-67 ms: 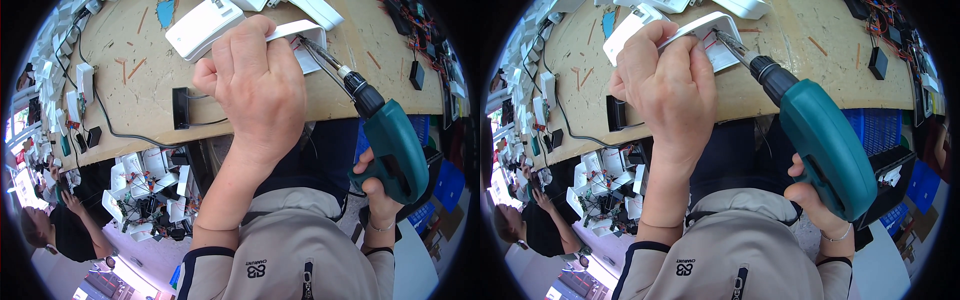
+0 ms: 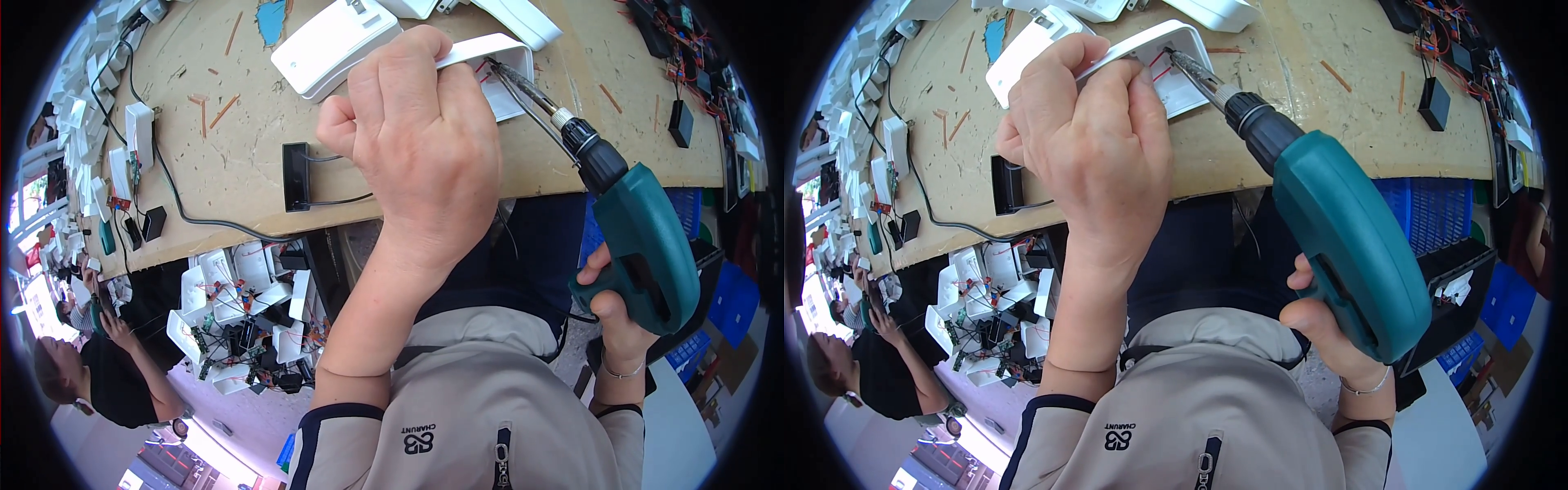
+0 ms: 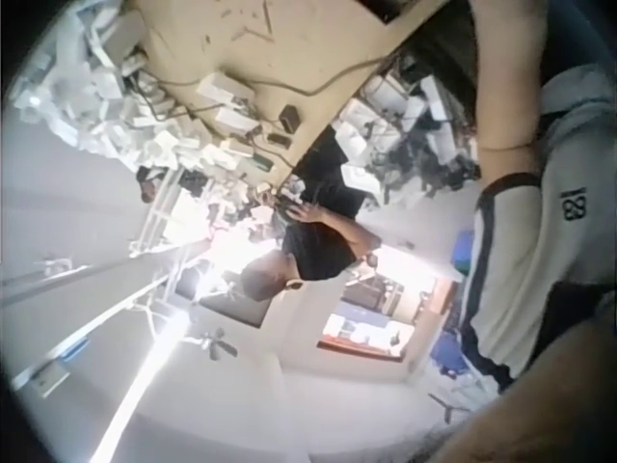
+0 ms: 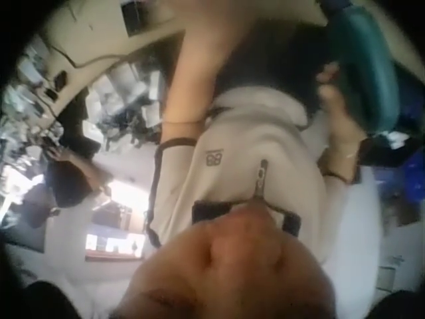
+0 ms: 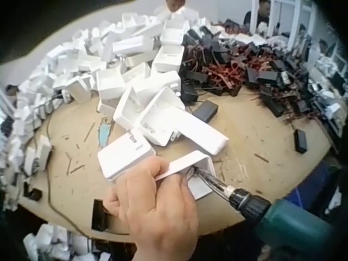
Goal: Assembling electronic components by inserting wires into plastic housings and securing them with a handheld tool.
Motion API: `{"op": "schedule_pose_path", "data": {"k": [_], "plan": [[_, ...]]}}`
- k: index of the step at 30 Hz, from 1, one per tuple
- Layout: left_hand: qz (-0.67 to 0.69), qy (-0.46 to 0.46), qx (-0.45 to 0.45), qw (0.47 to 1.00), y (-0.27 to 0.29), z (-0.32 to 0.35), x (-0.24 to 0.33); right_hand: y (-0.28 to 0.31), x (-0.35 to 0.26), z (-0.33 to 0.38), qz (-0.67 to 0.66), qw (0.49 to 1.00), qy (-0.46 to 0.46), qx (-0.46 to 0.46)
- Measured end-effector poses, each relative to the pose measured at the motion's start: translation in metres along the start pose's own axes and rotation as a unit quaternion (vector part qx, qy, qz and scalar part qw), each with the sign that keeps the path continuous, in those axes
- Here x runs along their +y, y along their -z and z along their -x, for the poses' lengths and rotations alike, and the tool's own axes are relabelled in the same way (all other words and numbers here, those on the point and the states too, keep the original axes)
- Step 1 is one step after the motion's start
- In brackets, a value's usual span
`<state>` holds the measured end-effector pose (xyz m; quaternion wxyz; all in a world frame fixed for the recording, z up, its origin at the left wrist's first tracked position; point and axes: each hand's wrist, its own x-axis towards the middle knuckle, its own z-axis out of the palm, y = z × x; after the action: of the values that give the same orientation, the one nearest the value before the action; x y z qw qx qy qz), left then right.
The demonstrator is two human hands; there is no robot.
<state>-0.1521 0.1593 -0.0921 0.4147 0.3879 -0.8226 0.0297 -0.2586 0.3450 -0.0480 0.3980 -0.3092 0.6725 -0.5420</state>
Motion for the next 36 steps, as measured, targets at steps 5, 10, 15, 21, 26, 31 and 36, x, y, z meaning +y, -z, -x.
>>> {"op": "schedule_pose_path", "data": {"k": [5,10,15,21,26,31,36], "plan": [[-0.002,-0.001,-0.005,1.0,0.001,0.0,0.0,-0.003,-0.001,-0.004,0.027,0.998,0.054,-0.015],[0.003,0.001,-0.004,1.0,0.001,0.0,0.001,-0.003,-0.001,0.0,0.008,1.0,0.004,-0.003],[0.0,0.001,0.0,1.0,0.0,0.0,0.0,-0.007,0.005,-0.003,0.036,0.998,0.042,0.017],[0.011,0.008,-0.005,1.0,0.001,-0.001,0.001,-0.002,0.006,0.001,0.067,0.998,0.012,0.018],[0.006,0.007,0.0,1.0,0.0,-0.001,0.0,-0.003,0.007,0.003,0.07,0.997,0.019,0.015],[0.009,0.01,-0.002,1.0,0.001,0.0,0.001,-0.004,0.005,0.004,0.07,0.997,0.025,0.023],[0.012,0.009,-0.005,1.0,0.0,0.001,0.0,-0.004,0.006,0.004,0.074,0.997,0.024,0.023]]}}
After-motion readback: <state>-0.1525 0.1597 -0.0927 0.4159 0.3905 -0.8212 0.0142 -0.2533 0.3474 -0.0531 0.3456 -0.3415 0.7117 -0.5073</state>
